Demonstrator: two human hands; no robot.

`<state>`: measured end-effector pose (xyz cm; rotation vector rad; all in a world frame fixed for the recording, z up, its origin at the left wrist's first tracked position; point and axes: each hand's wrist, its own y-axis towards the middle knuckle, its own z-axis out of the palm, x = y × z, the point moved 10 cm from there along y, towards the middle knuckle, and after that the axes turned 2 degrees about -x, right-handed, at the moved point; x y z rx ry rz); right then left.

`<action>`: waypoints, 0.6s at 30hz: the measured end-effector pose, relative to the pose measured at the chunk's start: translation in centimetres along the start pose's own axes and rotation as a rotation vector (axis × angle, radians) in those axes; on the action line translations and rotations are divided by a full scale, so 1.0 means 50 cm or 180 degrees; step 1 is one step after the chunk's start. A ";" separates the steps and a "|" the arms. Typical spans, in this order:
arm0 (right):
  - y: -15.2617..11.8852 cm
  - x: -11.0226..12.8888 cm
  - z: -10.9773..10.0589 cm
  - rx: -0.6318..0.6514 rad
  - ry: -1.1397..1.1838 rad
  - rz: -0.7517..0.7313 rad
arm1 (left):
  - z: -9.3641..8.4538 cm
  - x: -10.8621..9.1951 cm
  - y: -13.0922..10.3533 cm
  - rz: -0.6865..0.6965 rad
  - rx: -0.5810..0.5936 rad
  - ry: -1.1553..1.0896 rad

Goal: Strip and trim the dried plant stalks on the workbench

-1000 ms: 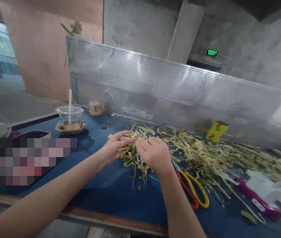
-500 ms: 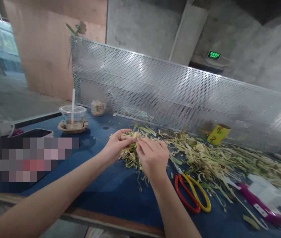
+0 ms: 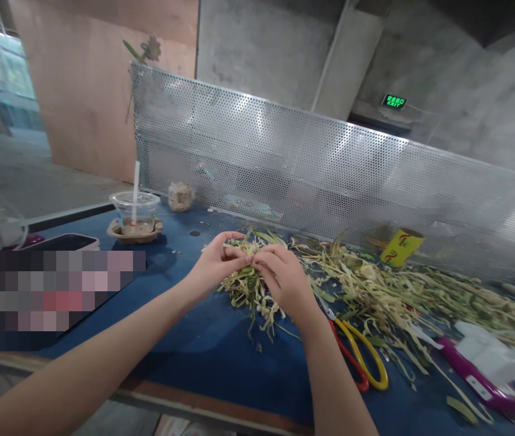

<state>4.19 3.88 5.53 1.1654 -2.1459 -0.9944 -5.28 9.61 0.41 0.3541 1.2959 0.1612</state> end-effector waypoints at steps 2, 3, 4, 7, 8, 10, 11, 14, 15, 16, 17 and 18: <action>0.001 -0.002 0.006 0.0176 0.0228 0.0026 | 0.008 0.003 -0.001 -0.0012 0.0123 0.0080; 0.001 -0.006 0.008 0.0224 0.0354 0.0079 | 0.012 0.004 -0.002 -0.0035 0.0164 0.0077; 0.000 -0.012 0.009 0.0228 0.0484 0.0155 | 0.015 0.005 -0.003 -0.0062 0.0192 0.0058; -0.006 -0.044 0.008 0.0020 0.0888 0.0514 | 0.020 -0.001 -0.005 -0.0047 0.0212 0.0018; -0.010 -0.056 0.010 -0.0058 0.1057 0.0635 | 0.021 -0.005 -0.005 -0.0023 0.0219 0.0012; -0.016 -0.072 0.018 -0.0108 0.1419 0.0814 | 0.023 -0.009 -0.006 0.0003 0.0230 0.0004; -0.017 -0.076 0.025 -0.0059 0.1551 0.0869 | 0.023 -0.008 -0.006 -0.0018 0.0227 -0.0011; -0.016 -0.073 0.035 0.0103 0.1531 0.0927 | 0.017 -0.003 -0.005 -0.0097 0.0125 -0.0133; -0.014 -0.071 0.032 0.0082 0.1462 0.0913 | 0.014 -0.001 -0.005 -0.0107 0.0074 -0.0193; -0.012 -0.068 0.026 0.0009 0.1417 0.0884 | 0.011 0.000 -0.004 -0.0101 0.0028 -0.0258; -0.011 -0.066 0.017 -0.0111 0.1402 0.0856 | 0.009 0.000 -0.004 -0.0080 -0.0002 -0.0312; -0.010 -0.065 0.008 -0.0257 0.1408 0.0835 | 0.008 -0.001 -0.004 -0.0057 -0.0019 -0.0340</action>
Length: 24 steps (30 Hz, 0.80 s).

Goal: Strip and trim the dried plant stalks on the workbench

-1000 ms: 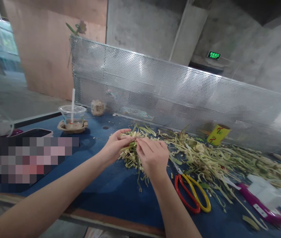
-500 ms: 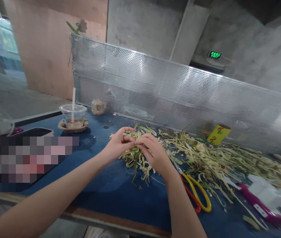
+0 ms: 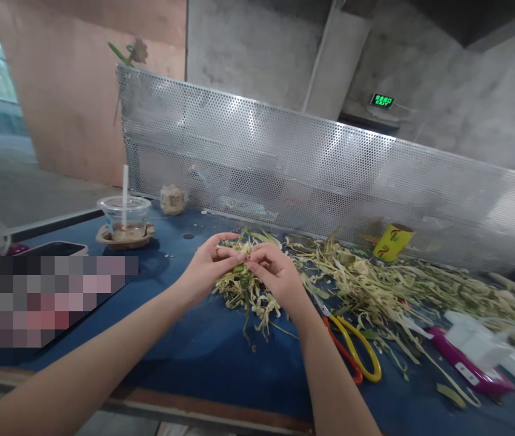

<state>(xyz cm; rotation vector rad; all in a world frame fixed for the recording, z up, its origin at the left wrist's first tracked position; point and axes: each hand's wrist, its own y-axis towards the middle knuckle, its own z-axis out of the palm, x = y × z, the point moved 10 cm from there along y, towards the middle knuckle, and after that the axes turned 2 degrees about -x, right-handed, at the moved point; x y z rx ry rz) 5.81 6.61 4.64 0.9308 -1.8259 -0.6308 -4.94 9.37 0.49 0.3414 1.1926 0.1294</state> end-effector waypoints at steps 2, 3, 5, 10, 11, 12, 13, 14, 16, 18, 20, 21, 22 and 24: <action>-0.001 0.008 -0.014 -0.0233 0.0017 -0.0088 | -0.001 -0.001 0.000 0.0026 -0.0005 0.0005; -0.002 0.011 -0.019 -0.0318 -0.0032 -0.0130 | -0.002 -0.001 0.000 0.0028 -0.0008 0.0019; -0.004 0.024 -0.024 -0.0413 -0.0237 -0.0267 | -0.004 -0.001 -0.001 0.0022 -0.0036 0.0032; -0.009 0.063 -0.031 -0.0588 -0.0842 -0.0652 | -0.011 -0.018 -0.004 0.0208 -0.0203 0.0187; -0.009 0.066 -0.031 -0.0587 -0.0901 -0.0682 | -0.010 -0.023 -0.005 0.0273 -0.0221 0.0254; -0.008 0.068 -0.031 -0.0574 -0.0945 -0.0712 | -0.008 -0.028 -0.007 0.0334 -0.0215 0.0309; -0.008 0.069 -0.031 -0.0556 -0.0972 -0.0736 | -0.006 -0.031 -0.008 0.0390 -0.0200 0.0345; -0.007 0.069 -0.031 -0.0535 -0.0988 -0.0745 | -0.004 -0.034 -0.009 0.0440 -0.0177 0.0357; -0.005 0.065 -0.030 -0.0467 -0.0989 -0.0742 | -0.002 -0.036 -0.010 0.0515 -0.0149 0.0351; -0.002 0.060 -0.029 -0.0382 -0.0994 -0.0698 | 0.000 -0.036 -0.011 0.0570 -0.0100 0.0360; 0.000 0.058 -0.031 -0.0322 -0.1053 -0.0679 | 0.005 -0.040 -0.012 0.0687 -0.0001 0.0424; 0.000 0.058 -0.031 -0.0293 -0.1095 -0.0676 | 0.008 -0.044 -0.013 0.0782 0.0064 0.0474; 0.001 0.057 -0.033 -0.0270 -0.1143 -0.0665 | 0.012 -0.050 -0.015 0.0893 0.0121 0.0518; 0.002 0.055 -0.038 -0.0257 -0.1225 -0.0598 | 0.017 -0.062 -0.019 0.1076 0.0197 0.0566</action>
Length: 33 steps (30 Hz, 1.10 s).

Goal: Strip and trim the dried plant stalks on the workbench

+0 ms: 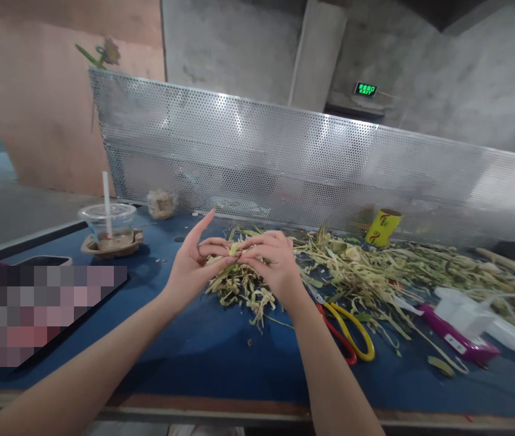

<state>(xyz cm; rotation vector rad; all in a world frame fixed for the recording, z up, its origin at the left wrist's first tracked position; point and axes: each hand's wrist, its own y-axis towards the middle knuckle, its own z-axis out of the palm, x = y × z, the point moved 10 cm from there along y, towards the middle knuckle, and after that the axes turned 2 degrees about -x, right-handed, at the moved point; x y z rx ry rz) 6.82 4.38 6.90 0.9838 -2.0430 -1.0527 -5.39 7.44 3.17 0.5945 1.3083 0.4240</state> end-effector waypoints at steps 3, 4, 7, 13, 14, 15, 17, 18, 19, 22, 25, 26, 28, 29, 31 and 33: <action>-0.001 -0.010 -0.003 0.0007 0.0028 0.0147 | 0.005 -0.005 0.000 0.0022 0.0069 -0.0030; -0.001 -0.011 -0.002 0.0009 0.0095 0.0185 | 0.007 -0.005 0.000 -0.0007 0.0084 -0.0060; -0.003 -0.011 0.002 -0.0029 0.0380 0.0272 | 0.009 -0.003 0.001 -0.0089 0.0050 -0.0236; -0.004 0.013 0.000 -0.0360 0.0349 0.0282 | -0.010 0.028 0.003 -0.0476 -0.0316 -0.0660; -0.004 0.021 -0.001 -0.0413 0.0235 0.0225 | -0.012 0.034 0.003 -0.0554 -0.0353 -0.0716; -0.005 0.029 -0.001 -0.0452 0.0121 0.0169 | -0.014 0.039 0.003 -0.0643 -0.0386 -0.0778; -0.006 0.039 0.000 -0.0480 -0.0067 0.0100 | -0.017 0.050 0.002 -0.0831 -0.0458 -0.0906; -0.008 0.041 0.002 -0.0489 -0.0138 0.0083 | -0.017 0.055 0.001 -0.0921 -0.0475 -0.0960; -0.009 0.042 0.003 -0.0497 -0.0197 0.0083 | -0.016 0.058 0.000 -0.0998 -0.0473 -0.1000; -0.014 0.037 0.003 -0.0566 -0.0344 0.0139 | -0.011 0.059 -0.002 -0.1059 -0.0425 -0.1005; -0.018 0.031 0.003 -0.0671 -0.0395 0.0207 | -0.013 0.055 -0.002 -0.0995 -0.0501 -0.0922; -0.019 0.030 0.004 -0.0693 -0.0403 0.0238 | -0.015 0.055 -0.002 -0.0976 -0.0534 -0.0899; -0.021 0.028 0.005 -0.0734 -0.0442 0.0278 | -0.016 0.054 -0.003 -0.0936 -0.0577 -0.0847; -0.023 0.030 0.005 -0.0761 -0.0495 0.0274 | -0.017 0.053 -0.002 -0.0900 -0.0589 -0.0816; -0.026 0.037 0.003 -0.0835 -0.0661 0.0237 | -0.019 0.048 -0.002 -0.0798 -0.0612 -0.0739; -0.030 0.044 0.000 -0.0918 -0.0847 0.0224 | -0.022 0.044 -0.001 -0.0688 -0.0617 -0.0643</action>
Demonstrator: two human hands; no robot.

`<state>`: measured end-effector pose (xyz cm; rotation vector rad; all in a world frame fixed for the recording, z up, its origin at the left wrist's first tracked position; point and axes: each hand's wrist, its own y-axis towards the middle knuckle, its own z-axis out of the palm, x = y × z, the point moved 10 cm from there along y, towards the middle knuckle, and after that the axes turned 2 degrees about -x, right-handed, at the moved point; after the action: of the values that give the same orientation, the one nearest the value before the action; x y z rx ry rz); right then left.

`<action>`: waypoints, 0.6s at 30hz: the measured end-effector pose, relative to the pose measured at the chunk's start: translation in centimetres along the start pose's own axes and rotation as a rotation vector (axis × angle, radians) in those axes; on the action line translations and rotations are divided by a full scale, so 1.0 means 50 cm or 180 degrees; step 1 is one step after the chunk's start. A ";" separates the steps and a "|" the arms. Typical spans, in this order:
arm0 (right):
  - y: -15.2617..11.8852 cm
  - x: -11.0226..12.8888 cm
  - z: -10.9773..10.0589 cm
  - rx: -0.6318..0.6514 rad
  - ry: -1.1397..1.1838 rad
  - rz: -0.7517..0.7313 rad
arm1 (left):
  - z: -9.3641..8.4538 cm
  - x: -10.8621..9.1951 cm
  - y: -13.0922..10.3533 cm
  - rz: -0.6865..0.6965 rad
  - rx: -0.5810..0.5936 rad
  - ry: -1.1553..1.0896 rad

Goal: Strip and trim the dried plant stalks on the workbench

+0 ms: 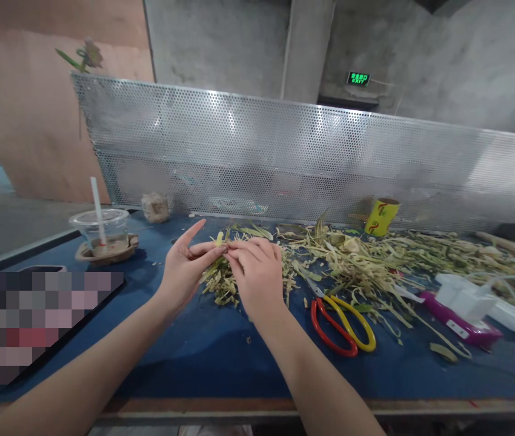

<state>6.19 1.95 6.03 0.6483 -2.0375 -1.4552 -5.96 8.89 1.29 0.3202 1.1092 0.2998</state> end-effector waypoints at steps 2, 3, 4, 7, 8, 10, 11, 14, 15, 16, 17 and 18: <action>-0.003 0.006 -0.002 -0.0035 -0.0143 -0.0023 | -0.002 -0.004 0.000 0.0098 -0.0008 0.0099; -0.004 0.010 -0.001 -0.0024 -0.0208 -0.0055 | -0.003 -0.005 -0.001 0.0132 -0.0015 0.0140; -0.005 0.014 0.001 0.0001 -0.0275 -0.0097 | -0.004 -0.006 -0.001 0.0156 -0.0021 0.0163; -0.005 0.027 0.006 0.0062 -0.0452 -0.0239 | -0.001 -0.008 -0.002 0.0165 -0.0004 0.0135; -0.005 0.030 0.006 0.0056 -0.0482 -0.0276 | 0.000 -0.008 -0.003 0.0150 0.0002 0.0117; -0.003 0.034 0.003 0.0023 -0.0485 -0.0323 | 0.001 -0.008 -0.003 0.0117 -0.0017 0.0094; -0.002 0.034 0.002 0.0010 -0.0460 -0.0325 | 0.000 -0.008 -0.003 0.0105 -0.0039 0.0082; -0.001 0.025 0.002 0.0015 -0.0350 -0.0218 | -0.006 -0.007 -0.002 0.0077 -0.0124 0.0020; -0.001 0.021 0.002 0.0014 -0.0330 -0.0169 | -0.009 -0.006 -0.002 0.0064 -0.0153 -0.0001; -0.002 0.017 0.003 0.0019 -0.0326 -0.0125 | -0.012 -0.004 -0.002 0.0046 -0.0172 -0.0017; -0.003 0.014 0.005 0.0033 -0.0334 -0.0097 | -0.013 -0.003 -0.002 0.0031 -0.0185 -0.0033; -0.004 0.012 0.007 0.0055 -0.0346 -0.0085 | -0.014 -0.002 -0.001 0.0020 -0.0188 -0.0049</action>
<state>5.53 1.75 5.85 0.6177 -2.1338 -1.5197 -6.66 8.85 1.07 0.2733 1.0825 0.3345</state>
